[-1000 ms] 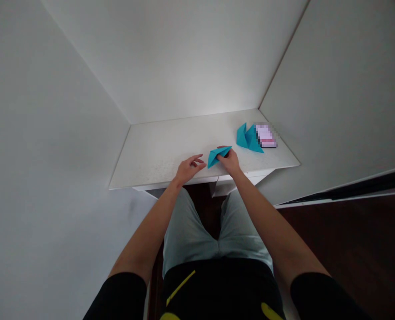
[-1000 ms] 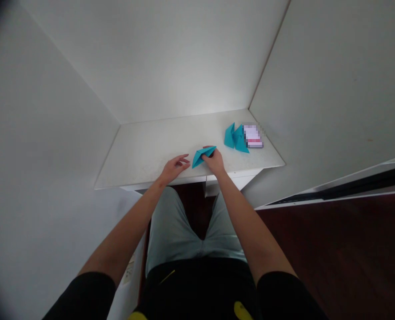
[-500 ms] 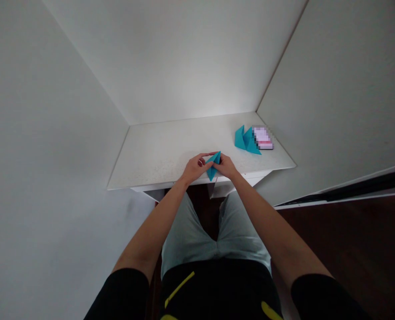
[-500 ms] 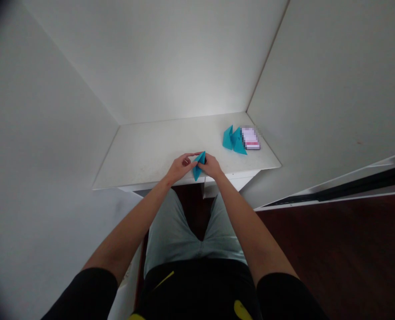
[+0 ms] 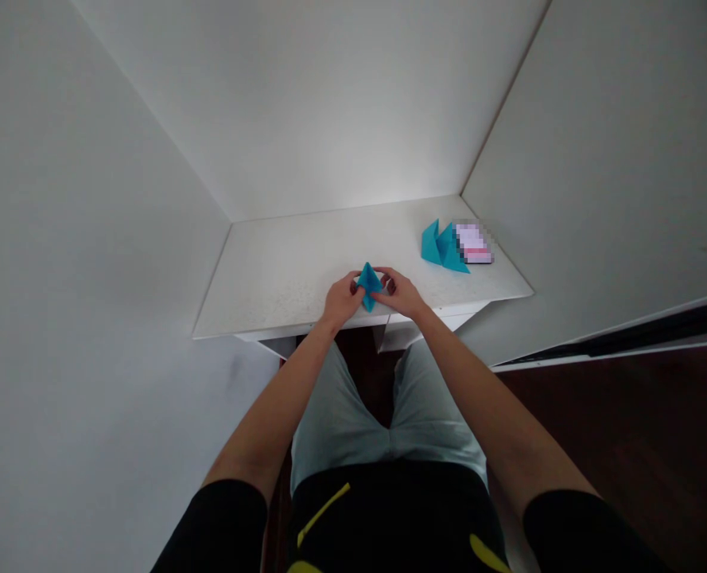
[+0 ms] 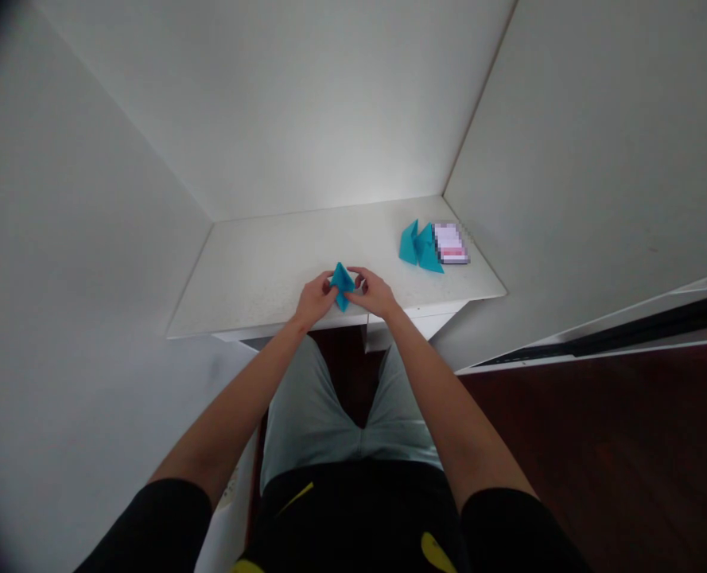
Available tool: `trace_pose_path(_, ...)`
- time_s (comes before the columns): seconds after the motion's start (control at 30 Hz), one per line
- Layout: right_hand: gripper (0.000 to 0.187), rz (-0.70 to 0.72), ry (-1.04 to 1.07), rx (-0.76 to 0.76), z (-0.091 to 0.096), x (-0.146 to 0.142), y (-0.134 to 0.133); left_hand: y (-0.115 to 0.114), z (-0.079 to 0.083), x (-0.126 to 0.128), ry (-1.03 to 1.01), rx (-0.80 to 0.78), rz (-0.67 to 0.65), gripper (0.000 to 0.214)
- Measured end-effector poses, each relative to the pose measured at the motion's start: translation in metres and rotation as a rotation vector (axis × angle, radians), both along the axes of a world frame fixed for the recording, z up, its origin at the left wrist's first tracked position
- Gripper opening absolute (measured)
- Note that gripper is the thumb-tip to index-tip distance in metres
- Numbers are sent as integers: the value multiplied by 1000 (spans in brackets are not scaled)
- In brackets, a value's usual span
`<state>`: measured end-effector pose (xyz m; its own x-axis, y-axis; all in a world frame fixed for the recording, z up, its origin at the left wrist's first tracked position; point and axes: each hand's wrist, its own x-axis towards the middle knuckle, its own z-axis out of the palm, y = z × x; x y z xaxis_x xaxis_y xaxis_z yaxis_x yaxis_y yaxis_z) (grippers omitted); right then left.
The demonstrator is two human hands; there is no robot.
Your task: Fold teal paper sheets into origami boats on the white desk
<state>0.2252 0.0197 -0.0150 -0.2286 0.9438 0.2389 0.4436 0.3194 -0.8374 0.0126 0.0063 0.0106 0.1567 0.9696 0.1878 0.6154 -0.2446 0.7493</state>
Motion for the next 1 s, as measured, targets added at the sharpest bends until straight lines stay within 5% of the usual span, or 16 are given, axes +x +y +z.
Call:
trace_pose_path(0.27, 33, -38, 35, 81, 2, -1, 2, 2, -2, -18, 85, 114, 7, 32)
trace_pose_path(0.5, 25, -40, -25, 60, 2, 0, 2, -3, -8, -35, 229, 183, -121, 38)
trace_pose_path(0.67, 10, -35, -166, 79, 1, -5, -1, -7, -6, -27, 278, 209, -139, 17)
trace_pose_path(0.83, 17, 34, -209, 107, -4, -3, 2, -8, -6, -19, 311, 203, -137, 29)
trace_pose_path(1.0, 48, 78, -176, 122, -10, 9, 8, -9, -12, -20, 355, 212, -129, 59)
